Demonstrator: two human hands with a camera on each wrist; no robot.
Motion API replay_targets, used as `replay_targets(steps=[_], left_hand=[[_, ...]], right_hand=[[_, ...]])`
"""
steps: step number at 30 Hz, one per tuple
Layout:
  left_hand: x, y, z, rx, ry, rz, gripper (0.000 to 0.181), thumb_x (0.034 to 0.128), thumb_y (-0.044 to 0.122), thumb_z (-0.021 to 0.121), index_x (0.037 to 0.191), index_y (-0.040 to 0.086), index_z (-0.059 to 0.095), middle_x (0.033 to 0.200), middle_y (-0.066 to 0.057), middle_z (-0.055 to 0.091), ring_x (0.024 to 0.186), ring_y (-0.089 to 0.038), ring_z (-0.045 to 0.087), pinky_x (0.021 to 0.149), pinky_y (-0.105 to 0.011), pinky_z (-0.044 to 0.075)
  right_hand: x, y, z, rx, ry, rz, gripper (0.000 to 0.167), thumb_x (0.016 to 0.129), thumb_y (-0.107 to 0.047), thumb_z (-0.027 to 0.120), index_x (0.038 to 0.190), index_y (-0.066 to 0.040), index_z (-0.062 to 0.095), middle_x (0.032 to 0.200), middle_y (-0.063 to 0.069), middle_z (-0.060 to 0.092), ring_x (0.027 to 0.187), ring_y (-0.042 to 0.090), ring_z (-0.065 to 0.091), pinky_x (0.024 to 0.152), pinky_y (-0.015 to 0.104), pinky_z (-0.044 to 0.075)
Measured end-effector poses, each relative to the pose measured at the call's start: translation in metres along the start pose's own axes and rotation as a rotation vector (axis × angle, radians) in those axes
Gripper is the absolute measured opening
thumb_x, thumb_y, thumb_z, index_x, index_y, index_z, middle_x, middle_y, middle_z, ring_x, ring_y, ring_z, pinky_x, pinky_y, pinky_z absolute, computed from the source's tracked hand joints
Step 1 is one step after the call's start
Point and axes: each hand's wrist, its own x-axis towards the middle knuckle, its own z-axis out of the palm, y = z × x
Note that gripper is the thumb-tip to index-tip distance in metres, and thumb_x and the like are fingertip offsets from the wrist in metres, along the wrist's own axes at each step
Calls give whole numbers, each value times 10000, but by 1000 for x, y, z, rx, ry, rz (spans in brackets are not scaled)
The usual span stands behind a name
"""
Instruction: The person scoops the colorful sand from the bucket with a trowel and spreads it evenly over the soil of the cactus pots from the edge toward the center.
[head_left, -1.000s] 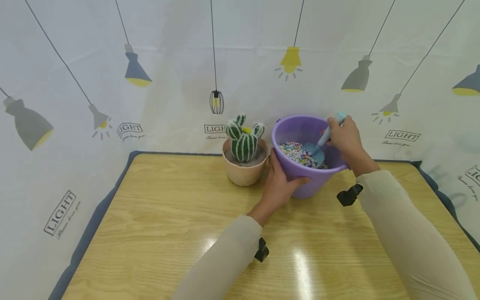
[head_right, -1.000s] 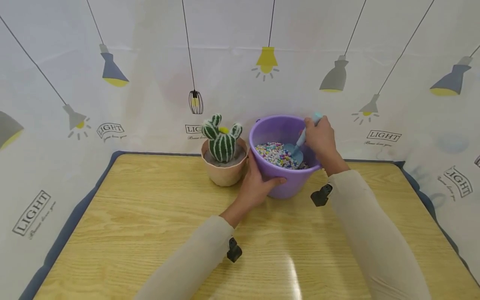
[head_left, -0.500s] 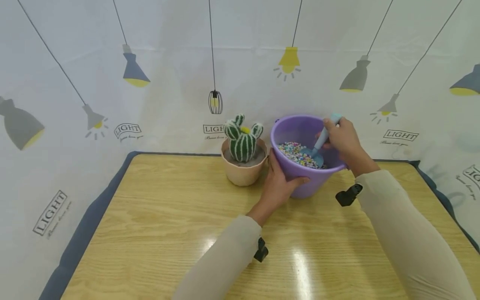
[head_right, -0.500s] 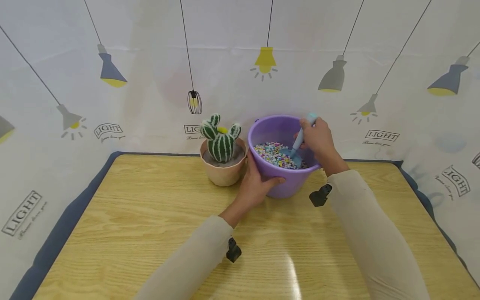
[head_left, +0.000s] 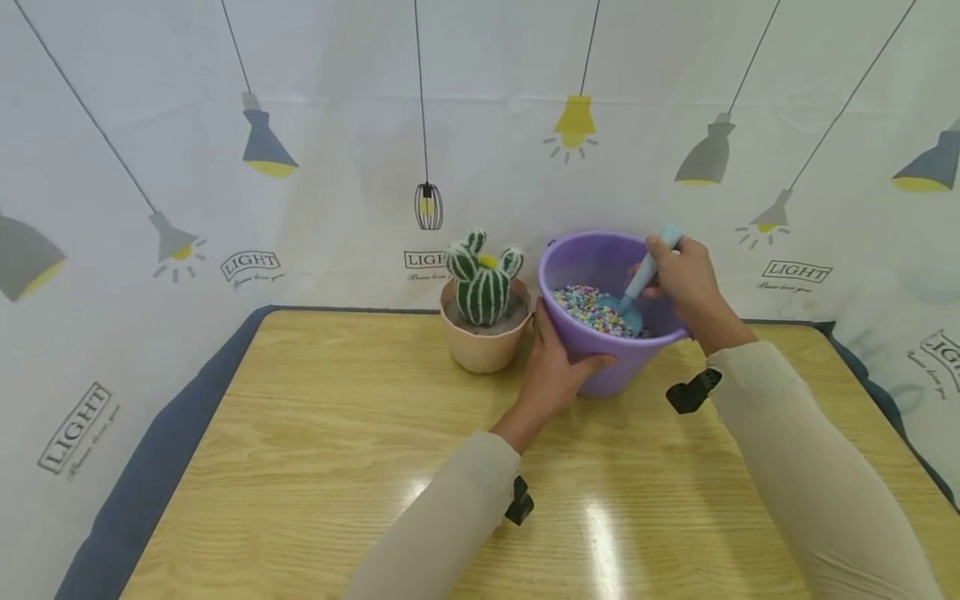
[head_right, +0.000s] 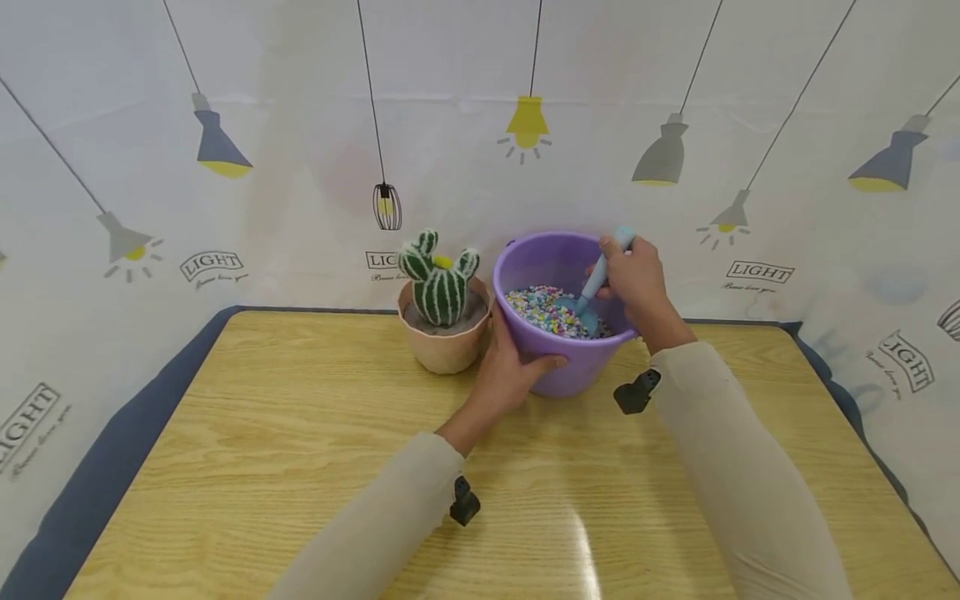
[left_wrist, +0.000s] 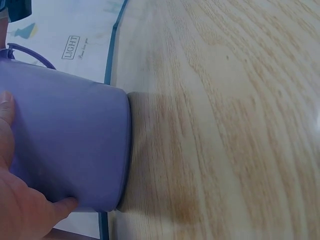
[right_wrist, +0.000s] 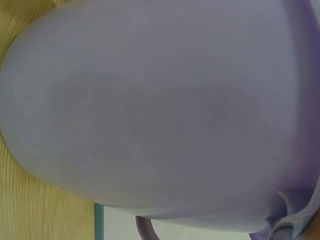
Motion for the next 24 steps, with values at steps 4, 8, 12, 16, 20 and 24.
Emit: replay_targets(steps=[4, 8, 12, 16, 20, 24], left_hand=[[0, -1, 0, 5, 4, 1, 1303, 724, 483, 827, 1547, 265, -160, 1636, -64, 71, 1428, -282, 290, 1151, -386, 290], [0, 0, 0, 6, 8, 7, 1299, 726, 486, 824, 1548, 263, -157, 1636, -63, 77, 1434, -270, 281, 1154, -378, 284], [-1, 1, 0, 14, 10, 13, 1298, 728, 481, 824, 1549, 253, -154, 1634, -67, 87, 1435, -262, 280, 1155, -366, 282], [-1, 1, -1, 15, 14, 18, 1301, 725, 478, 827, 1550, 246, -151, 1633, -71, 89, 1436, -262, 277, 1155, -368, 282], [-1, 1, -1, 13, 13, 20, 1304, 722, 481, 828, 1552, 236, -148, 1634, -72, 84, 1437, -270, 273, 1156, -375, 280], [-2, 1, -1, 16, 12, 11, 1306, 717, 495, 826, 1555, 220, -137, 1635, -68, 82, 1437, -275, 274, 1156, -380, 280]], right_hand=[[1, 0, 0, 19, 19, 19, 396, 1018, -387, 454, 1142, -11, 448, 675, -58, 674, 596, 100, 686, 546, 258, 572], [1, -1, 0, 48, 23, 22, 419, 1021, -377, 449, 1157, 19, 444, 674, -42, 679, 595, 108, 694, 555, 260, 576], [1, -1, 0, 60, 13, 25, 450, 1024, -371, 444, 1180, 51, 440, 685, -29, 683, 597, 114, 698, 582, 270, 584], [1, -1, 0, 89, 25, 28, 409, 1022, -368, 446, 1134, 26, 454, 669, -34, 682, 582, 117, 695, 570, 273, 582], [0, -1, -1, 152, 30, 20, 373, 1023, -347, 452, 1075, 22, 469, 644, -34, 682, 563, 123, 692, 549, 271, 577], [1, 1, -2, 189, 6, 22, 377, 1021, -340, 460, 1057, 35, 486, 655, -23, 694, 572, 130, 697, 556, 274, 578]])
